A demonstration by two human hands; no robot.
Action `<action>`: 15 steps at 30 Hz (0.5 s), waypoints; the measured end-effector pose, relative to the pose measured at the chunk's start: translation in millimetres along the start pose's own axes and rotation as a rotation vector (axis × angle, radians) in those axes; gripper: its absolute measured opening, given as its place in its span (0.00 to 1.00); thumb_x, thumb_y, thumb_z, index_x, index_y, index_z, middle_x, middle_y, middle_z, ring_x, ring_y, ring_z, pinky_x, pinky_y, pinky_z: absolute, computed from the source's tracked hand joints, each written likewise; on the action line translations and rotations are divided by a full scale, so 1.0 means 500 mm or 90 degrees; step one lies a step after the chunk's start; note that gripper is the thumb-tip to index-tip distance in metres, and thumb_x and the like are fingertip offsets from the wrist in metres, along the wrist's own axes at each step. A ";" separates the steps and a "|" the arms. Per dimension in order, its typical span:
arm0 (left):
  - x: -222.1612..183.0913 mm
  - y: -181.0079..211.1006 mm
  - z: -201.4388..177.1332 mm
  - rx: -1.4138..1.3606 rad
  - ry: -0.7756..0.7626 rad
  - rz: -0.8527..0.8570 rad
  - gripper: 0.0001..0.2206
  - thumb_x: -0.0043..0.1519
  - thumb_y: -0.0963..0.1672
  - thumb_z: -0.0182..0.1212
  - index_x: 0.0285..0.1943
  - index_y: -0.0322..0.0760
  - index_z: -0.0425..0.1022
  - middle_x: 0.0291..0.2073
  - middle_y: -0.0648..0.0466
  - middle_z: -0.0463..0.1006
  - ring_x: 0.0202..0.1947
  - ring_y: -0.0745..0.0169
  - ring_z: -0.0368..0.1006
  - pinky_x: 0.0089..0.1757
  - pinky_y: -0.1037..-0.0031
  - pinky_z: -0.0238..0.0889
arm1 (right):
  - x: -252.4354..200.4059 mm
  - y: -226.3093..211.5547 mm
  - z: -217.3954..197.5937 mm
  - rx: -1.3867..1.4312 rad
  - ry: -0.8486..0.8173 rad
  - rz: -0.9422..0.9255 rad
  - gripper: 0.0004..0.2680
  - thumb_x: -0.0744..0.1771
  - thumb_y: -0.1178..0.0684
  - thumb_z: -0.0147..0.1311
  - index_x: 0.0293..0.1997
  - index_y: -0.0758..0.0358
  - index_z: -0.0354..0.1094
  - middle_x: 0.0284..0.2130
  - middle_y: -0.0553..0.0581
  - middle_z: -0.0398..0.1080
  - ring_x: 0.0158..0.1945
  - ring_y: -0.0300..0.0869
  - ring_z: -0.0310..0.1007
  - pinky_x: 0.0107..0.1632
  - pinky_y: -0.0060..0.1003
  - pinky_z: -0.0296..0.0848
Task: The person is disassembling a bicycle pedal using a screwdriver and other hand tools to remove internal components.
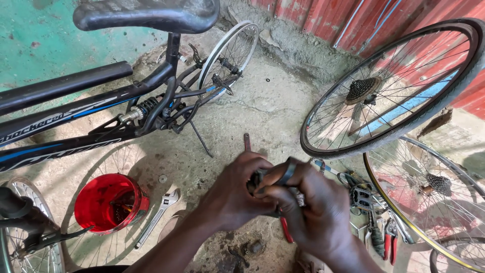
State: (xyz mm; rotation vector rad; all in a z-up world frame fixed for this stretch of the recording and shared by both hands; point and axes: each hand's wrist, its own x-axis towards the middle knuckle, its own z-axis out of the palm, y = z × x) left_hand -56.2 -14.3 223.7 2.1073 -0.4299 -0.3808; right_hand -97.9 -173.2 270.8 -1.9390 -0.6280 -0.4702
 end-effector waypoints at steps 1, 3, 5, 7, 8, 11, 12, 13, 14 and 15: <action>0.000 0.006 0.001 0.000 0.002 0.000 0.25 0.40 0.50 0.79 0.44 0.41 0.76 0.46 0.55 0.74 0.42 0.59 0.74 0.43 0.65 0.66 | 0.004 0.006 -0.010 0.001 -0.001 -0.001 0.05 0.64 0.60 0.59 0.39 0.60 0.67 0.28 0.50 0.80 0.25 0.32 0.80 0.27 0.23 0.80; -0.004 0.016 0.004 0.099 -0.054 0.079 0.16 0.52 0.48 0.76 0.40 0.47 0.71 0.38 0.60 0.74 0.41 0.62 0.75 0.45 0.60 0.69 | 0.010 0.017 -0.028 0.072 0.004 0.118 0.03 0.67 0.58 0.54 0.41 0.65 0.65 0.24 0.54 0.78 0.26 0.35 0.83 0.30 0.26 0.85; -0.015 0.026 0.003 0.054 -0.032 0.069 0.11 0.54 0.50 0.69 0.37 0.47 0.73 0.35 0.59 0.75 0.37 0.62 0.75 0.41 0.60 0.70 | 0.012 0.033 -0.038 0.212 0.015 0.176 0.04 0.68 0.59 0.53 0.43 0.67 0.64 0.27 0.56 0.75 0.28 0.39 0.83 0.31 0.29 0.84; -0.019 0.028 0.011 0.010 -0.009 0.062 0.10 0.56 0.52 0.62 0.35 0.47 0.75 0.33 0.59 0.76 0.33 0.62 0.75 0.37 0.61 0.70 | 0.013 0.044 -0.045 0.351 0.028 0.231 0.04 0.69 0.61 0.52 0.46 0.68 0.63 0.29 0.59 0.71 0.30 0.43 0.82 0.33 0.32 0.82; -0.019 0.022 0.017 0.018 0.010 0.080 0.19 0.57 0.58 0.50 0.35 0.47 0.76 0.34 0.57 0.78 0.35 0.59 0.77 0.38 0.57 0.70 | 0.014 0.047 -0.045 0.377 0.034 0.234 0.04 0.69 0.61 0.52 0.46 0.69 0.63 0.30 0.59 0.71 0.31 0.43 0.81 0.34 0.32 0.81; -0.022 0.023 0.016 0.013 0.032 0.104 0.27 0.60 0.63 0.41 0.38 0.47 0.79 0.35 0.57 0.81 0.34 0.59 0.78 0.37 0.57 0.70 | 0.019 0.053 -0.045 0.416 0.043 0.228 0.05 0.69 0.60 0.52 0.47 0.69 0.63 0.31 0.60 0.71 0.31 0.43 0.80 0.34 0.32 0.80; -0.024 0.026 0.013 -0.003 0.036 0.109 0.26 0.62 0.61 0.43 0.41 0.48 0.82 0.36 0.57 0.80 0.33 0.61 0.77 0.35 0.61 0.70 | 0.021 0.055 -0.046 0.429 0.042 0.220 0.05 0.69 0.59 0.52 0.48 0.69 0.62 0.29 0.61 0.72 0.30 0.43 0.81 0.33 0.31 0.80; -0.025 0.033 0.010 -0.004 0.034 0.109 0.26 0.62 0.61 0.43 0.41 0.48 0.82 0.36 0.57 0.80 0.33 0.61 0.77 0.35 0.61 0.70 | 0.021 0.055 -0.047 0.428 0.043 0.221 0.05 0.69 0.59 0.52 0.48 0.69 0.62 0.29 0.61 0.72 0.30 0.43 0.81 0.33 0.31 0.80; -0.027 0.039 0.005 -0.056 0.011 0.084 0.23 0.62 0.58 0.48 0.43 0.46 0.83 0.37 0.56 0.82 0.33 0.62 0.77 0.36 0.64 0.70 | 0.022 0.054 -0.048 0.443 0.043 0.230 0.05 0.70 0.60 0.52 0.48 0.69 0.62 0.29 0.61 0.73 0.30 0.44 0.81 0.34 0.32 0.80; -0.029 0.045 0.001 -0.108 -0.012 0.059 0.20 0.62 0.56 0.52 0.45 0.44 0.84 0.39 0.55 0.83 0.33 0.63 0.77 0.36 0.67 0.69 | 0.024 0.054 -0.048 0.457 0.043 0.238 0.05 0.70 0.60 0.52 0.48 0.69 0.63 0.29 0.62 0.73 0.31 0.44 0.81 0.34 0.32 0.80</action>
